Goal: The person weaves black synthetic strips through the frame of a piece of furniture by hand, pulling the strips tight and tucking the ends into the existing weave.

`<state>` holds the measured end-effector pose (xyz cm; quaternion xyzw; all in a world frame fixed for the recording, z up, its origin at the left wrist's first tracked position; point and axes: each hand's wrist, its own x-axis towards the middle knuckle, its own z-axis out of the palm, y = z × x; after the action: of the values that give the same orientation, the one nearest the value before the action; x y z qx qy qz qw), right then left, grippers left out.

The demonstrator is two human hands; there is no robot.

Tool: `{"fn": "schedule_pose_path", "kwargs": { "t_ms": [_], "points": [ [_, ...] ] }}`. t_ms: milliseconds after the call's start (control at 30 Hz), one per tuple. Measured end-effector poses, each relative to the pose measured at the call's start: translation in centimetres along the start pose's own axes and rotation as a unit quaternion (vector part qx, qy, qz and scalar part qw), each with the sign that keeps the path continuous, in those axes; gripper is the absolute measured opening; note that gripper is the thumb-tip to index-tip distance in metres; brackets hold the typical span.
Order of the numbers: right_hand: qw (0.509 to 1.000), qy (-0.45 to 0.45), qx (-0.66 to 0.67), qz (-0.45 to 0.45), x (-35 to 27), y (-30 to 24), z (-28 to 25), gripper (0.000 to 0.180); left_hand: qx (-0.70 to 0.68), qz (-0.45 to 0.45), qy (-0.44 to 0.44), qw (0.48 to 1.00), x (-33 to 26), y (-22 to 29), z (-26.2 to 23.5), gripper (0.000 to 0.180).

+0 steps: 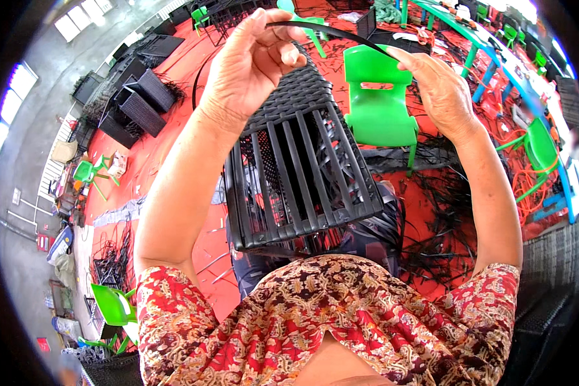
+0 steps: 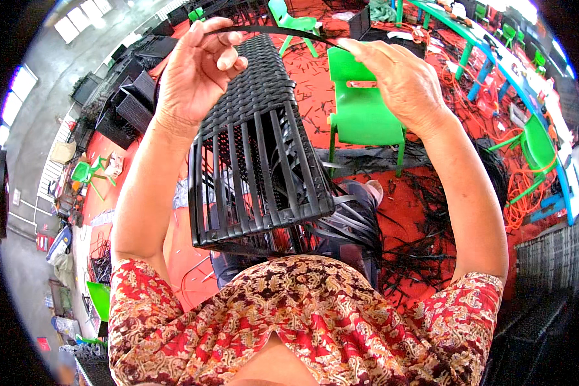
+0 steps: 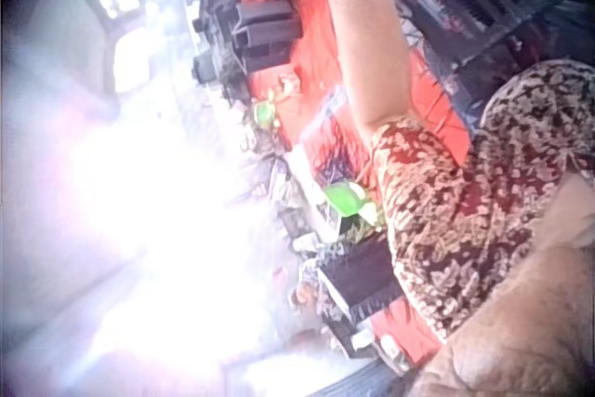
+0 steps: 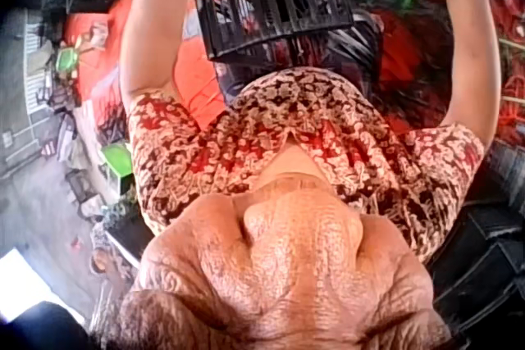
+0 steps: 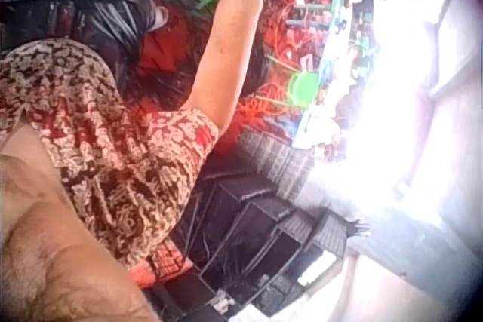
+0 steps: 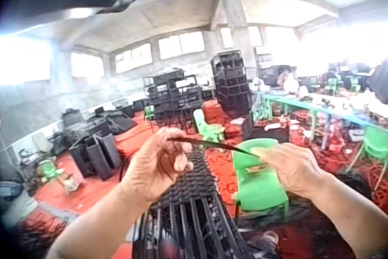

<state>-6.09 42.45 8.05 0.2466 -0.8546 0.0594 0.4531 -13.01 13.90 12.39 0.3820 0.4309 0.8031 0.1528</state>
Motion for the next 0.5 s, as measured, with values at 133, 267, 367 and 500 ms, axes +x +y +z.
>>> {"fn": "schedule_pose_path", "kwargs": {
  "t_ms": [133,267,367,500],
  "points": [
    [0.999,0.01,0.032,0.024,-2.9,3.1,1.9,0.05,0.073,-0.001,0.03,0.997,-0.6,1.7,0.0,0.041],
    [0.994,-0.022,0.039,0.096,-5.5,6.3,4.1,0.042,0.16,-0.004,0.079,0.984,-1.3,2.2,0.0,0.039],
    [0.989,-0.063,0.07,0.113,-5.5,5.8,4.5,0.046,0.175,-0.037,0.027,0.984,-1.0,1.6,0.5,0.038],
    [0.819,-0.015,0.528,0.223,-0.4,1.4,0.3,0.04,0.261,-0.073,-0.048,0.961,0.7,-0.2,3.1,0.036]
  ]
}}
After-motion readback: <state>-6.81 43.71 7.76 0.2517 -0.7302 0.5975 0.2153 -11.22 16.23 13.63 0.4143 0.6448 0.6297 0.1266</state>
